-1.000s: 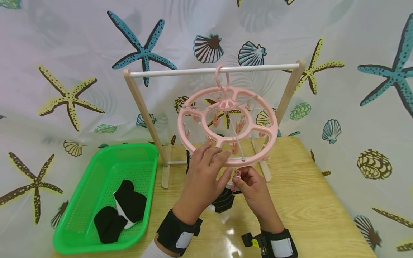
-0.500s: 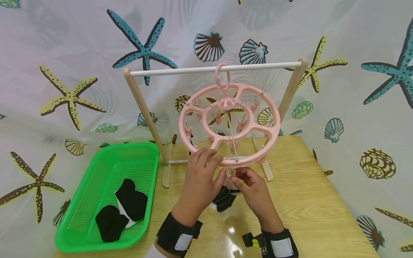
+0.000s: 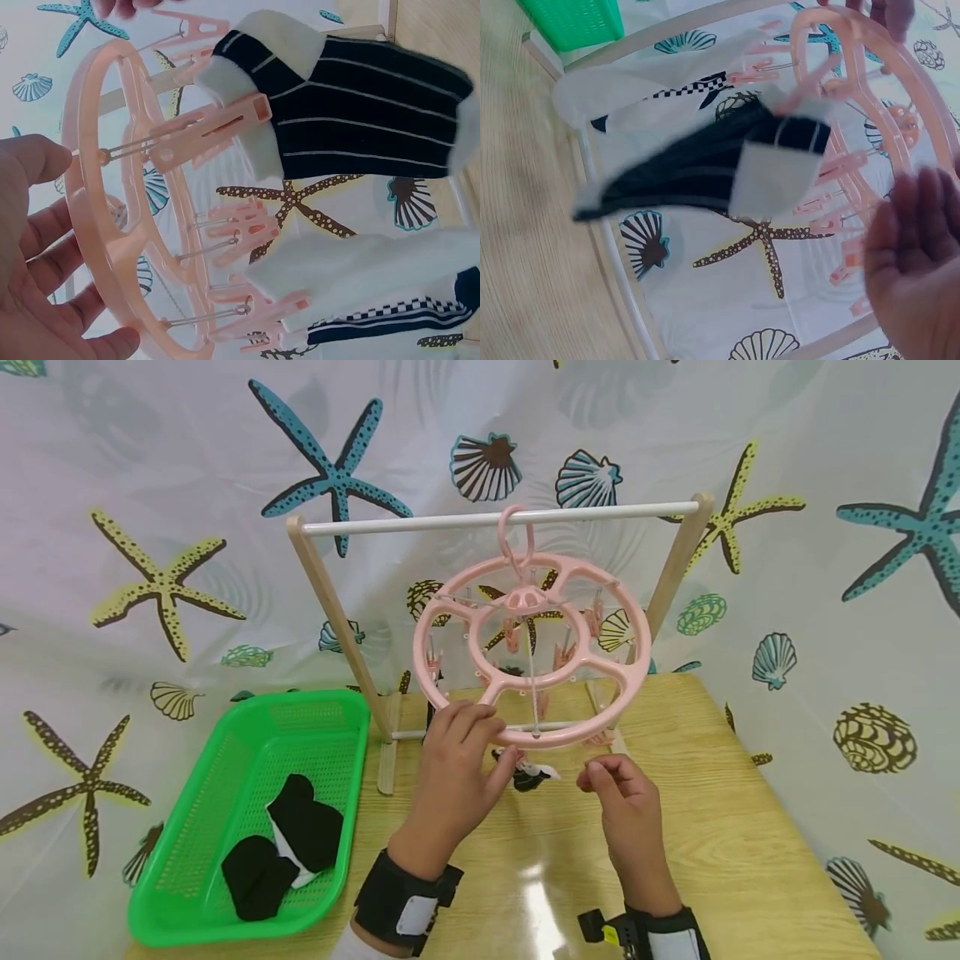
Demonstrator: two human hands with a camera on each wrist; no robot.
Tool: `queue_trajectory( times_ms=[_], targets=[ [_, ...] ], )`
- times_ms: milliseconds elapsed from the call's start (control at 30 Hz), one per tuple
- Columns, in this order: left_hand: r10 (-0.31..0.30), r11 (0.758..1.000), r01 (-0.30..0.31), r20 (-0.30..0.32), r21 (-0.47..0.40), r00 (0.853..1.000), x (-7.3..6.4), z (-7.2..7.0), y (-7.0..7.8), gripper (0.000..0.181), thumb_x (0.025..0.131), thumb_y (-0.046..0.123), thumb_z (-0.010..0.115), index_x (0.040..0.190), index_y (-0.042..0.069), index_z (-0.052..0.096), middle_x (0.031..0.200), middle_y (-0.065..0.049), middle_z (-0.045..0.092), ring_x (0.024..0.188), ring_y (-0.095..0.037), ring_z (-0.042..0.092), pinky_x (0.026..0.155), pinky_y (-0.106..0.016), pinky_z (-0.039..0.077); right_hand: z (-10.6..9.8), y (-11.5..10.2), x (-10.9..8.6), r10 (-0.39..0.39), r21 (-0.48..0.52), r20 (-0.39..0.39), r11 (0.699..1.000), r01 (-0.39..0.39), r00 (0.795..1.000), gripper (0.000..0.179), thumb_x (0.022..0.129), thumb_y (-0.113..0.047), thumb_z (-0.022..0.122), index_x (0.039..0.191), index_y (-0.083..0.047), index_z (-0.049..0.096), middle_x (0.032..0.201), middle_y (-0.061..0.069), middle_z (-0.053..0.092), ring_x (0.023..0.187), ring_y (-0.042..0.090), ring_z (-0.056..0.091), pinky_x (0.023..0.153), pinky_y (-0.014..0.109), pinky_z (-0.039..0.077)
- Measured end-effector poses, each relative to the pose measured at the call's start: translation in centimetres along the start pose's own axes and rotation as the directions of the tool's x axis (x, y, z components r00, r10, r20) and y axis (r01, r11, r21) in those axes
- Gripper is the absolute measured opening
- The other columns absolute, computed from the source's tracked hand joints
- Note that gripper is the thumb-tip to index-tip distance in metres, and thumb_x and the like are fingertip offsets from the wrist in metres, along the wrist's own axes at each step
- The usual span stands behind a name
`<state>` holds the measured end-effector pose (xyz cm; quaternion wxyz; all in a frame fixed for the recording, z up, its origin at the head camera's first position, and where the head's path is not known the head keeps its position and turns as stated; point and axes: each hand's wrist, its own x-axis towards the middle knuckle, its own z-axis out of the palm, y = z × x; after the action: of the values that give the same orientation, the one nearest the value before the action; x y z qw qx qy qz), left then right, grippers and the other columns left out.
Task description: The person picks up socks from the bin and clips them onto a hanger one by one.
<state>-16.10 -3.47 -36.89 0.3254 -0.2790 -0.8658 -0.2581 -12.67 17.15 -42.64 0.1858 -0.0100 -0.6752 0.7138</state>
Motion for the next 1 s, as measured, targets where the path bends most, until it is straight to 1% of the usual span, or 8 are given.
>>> queue_trajectory(
  times_ms=[100,200,367,500,600,700,833,1000],
  targets=[
    [0.004,1.000,-0.004,0.003,-0.017,1.000,-0.2,-0.3,-0.2,0.024,0.084,0.028,0.068,0.097,0.009,0.067,0.105,-0.007,0.065,0.112,-0.026,0.048,0.100,-0.042,0.039,-0.7,-0.1,0.0,-0.023,0.040,-0.141,0.999,0.029,0.990,0.028,0.095,-0.017,0.055,0.093,0.010,0.055,0.085,0.015,0.060,0.082,0.028,0.056,0.075,0.023,0.052],
    [0.012,0.999,-0.012,-0.002,-0.032,1.000,-0.2,-0.5,-0.4,0.022,0.084,0.027,0.067,0.096,0.009,0.066,0.104,-0.007,0.065,0.112,-0.027,0.048,0.100,-0.042,0.040,-1.3,-0.3,0.3,-0.053,0.054,-0.177,0.997,0.063,0.983,0.030,0.097,-0.020,0.050,0.104,0.010,0.055,0.102,0.021,0.058,0.099,0.030,0.052,0.083,0.024,0.049],
    [0.029,0.998,-0.030,-0.014,-0.063,0.999,0.1,-0.8,-0.9,0.020,0.084,0.026,0.067,0.094,0.008,0.066,0.102,-0.007,0.064,0.109,-0.026,0.049,0.099,-0.042,0.041,-1.7,-0.6,1.6,-0.085,0.054,0.021,0.995,0.084,0.996,0.041,0.103,-0.023,0.035,0.137,-0.003,0.042,0.140,0.013,0.041,0.129,0.022,0.031,0.107,0.042,0.027],
    [0.037,0.997,-0.036,0.002,-0.066,0.999,0.3,-1.1,-1.1,0.023,0.083,0.028,0.067,0.095,0.008,0.065,0.103,-0.006,0.063,0.108,-0.025,0.049,0.096,-0.043,0.042,-1.5,-0.7,2.6,-0.124,0.044,0.241,0.992,0.117,0.963,0.042,0.103,-0.014,0.025,0.142,-0.003,0.036,0.148,0.013,0.032,0.136,0.023,0.018,0.107,0.064,0.009],
    [0.034,0.997,-0.033,0.015,-0.071,0.999,0.3,-1.1,-1.2,0.025,0.084,0.030,0.067,0.095,0.008,0.065,0.104,-0.007,0.063,0.109,-0.025,0.049,0.096,-0.044,0.042,-1.4,-0.5,2.8,-0.113,0.013,0.336,0.993,0.116,0.935,0.041,0.102,-0.012,0.029,0.142,-0.005,0.038,0.147,0.009,0.036,0.137,0.022,0.018,0.105,0.065,0.012],
    [0.031,0.996,-0.029,0.022,-0.081,0.999,0.2,-1.1,-1.1,0.025,0.083,0.031,0.067,0.094,0.008,0.065,0.104,-0.006,0.063,0.110,-0.024,0.048,0.097,-0.044,0.041,-1.3,-0.3,2.6,-0.104,-0.042,0.362,0.991,0.128,0.926,0.037,0.102,-0.013,0.036,0.137,-0.005,0.046,0.137,0.007,0.048,0.131,0.022,0.032,0.106,0.052,0.027],
    [0.024,0.996,-0.022,0.027,-0.086,0.999,0.2,-1.1,-1.2,0.024,0.083,0.030,0.068,0.094,0.008,0.065,0.104,-0.006,0.062,0.111,-0.025,0.047,0.098,-0.044,0.041,-1.3,0.1,2.2,-0.134,-0.066,0.350,0.984,0.167,0.927,0.028,0.100,-0.009,0.040,0.123,0.001,0.052,0.111,0.013,0.058,0.108,0.025,0.052,0.093,0.030,0.045],
    [0.014,0.996,-0.011,0.031,-0.089,0.999,0.1,-1.2,-1.3,0.024,0.083,0.028,0.068,0.095,0.007,0.066,0.105,-0.006,0.062,0.109,-0.024,0.048,0.096,-0.043,0.042,-1.5,0.3,2.0,-0.145,-0.030,0.317,0.986,0.163,0.937,0.024,0.099,-0.007,0.041,0.120,0.000,0.051,0.094,0.016,0.051,0.087,0.025,0.051,0.074,0.026,0.046]
  ],
)
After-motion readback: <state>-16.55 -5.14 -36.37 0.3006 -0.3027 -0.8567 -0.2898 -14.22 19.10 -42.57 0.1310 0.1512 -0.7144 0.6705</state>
